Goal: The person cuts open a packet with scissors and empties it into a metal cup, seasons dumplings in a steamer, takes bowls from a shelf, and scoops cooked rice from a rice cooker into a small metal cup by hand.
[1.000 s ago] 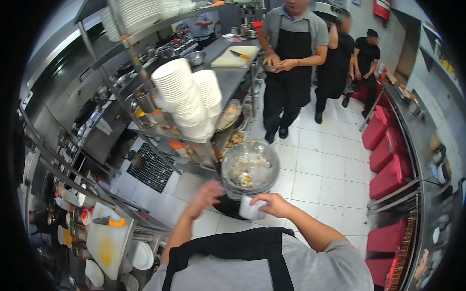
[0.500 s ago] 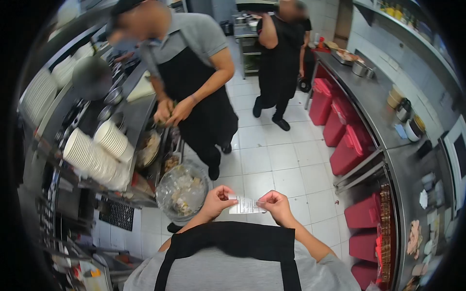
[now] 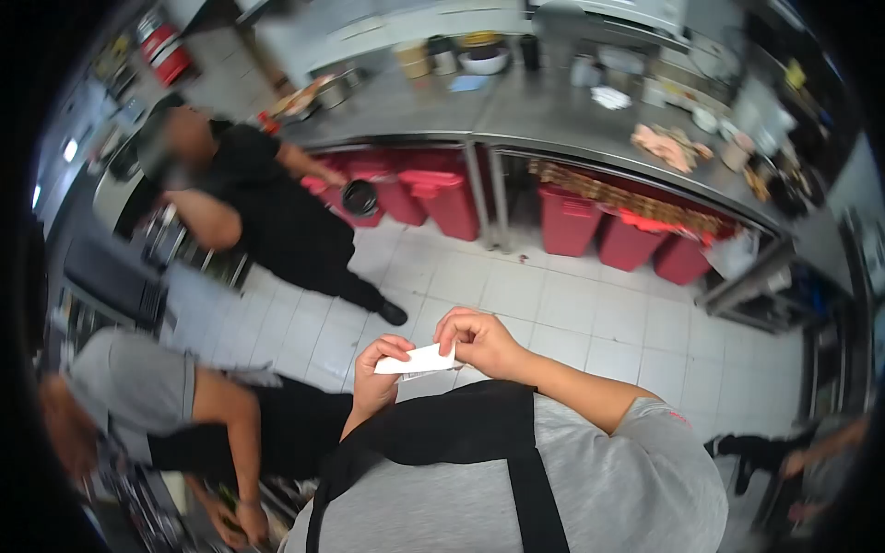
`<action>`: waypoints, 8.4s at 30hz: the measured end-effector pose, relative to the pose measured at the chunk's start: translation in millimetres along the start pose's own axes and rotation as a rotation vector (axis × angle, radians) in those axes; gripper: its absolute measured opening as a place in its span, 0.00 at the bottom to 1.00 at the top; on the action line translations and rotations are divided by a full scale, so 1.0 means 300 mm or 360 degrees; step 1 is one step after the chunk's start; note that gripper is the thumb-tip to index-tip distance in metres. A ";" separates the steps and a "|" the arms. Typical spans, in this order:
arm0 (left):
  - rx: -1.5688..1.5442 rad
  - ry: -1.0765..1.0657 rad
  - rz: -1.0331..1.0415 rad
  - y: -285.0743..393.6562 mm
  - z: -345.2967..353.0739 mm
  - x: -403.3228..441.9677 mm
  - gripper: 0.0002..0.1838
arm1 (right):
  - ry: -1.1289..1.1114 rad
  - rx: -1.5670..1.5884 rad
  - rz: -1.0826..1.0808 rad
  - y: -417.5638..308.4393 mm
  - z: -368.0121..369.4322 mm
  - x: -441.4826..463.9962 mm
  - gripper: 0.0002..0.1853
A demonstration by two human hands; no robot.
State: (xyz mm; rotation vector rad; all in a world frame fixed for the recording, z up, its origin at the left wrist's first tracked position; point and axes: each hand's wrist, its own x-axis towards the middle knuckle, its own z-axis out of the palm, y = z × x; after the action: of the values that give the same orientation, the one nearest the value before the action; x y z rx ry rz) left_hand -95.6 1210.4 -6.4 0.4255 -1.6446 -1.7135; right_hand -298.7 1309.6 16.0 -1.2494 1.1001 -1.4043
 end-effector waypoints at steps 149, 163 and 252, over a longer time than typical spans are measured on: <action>0.2201 0.4564 0.0444 1.357 -3.756 -0.826 0.12 | -0.1265 -0.1009 0.0630 1.838 2.174 4.019 0.15; 0.2546 0.4670 0.0741 1.850 -4.317 -1.478 0.14 | -0.1190 -0.1902 0.0489 2.153 2.254 3.795 0.10; 0.1998 -0.1405 0.0297 -1.040 2.466 2.233 0.41 | 0.3131 0.0552 0.2012 1.093 -0.749 -1.021 0.21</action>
State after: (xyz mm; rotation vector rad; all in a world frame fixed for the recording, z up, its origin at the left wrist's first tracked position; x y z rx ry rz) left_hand -1138.8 1270.9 -49.4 0.0057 -3.1779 -0.4814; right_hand -481.7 1564.8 -375.6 1.5002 1.9764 -1.2404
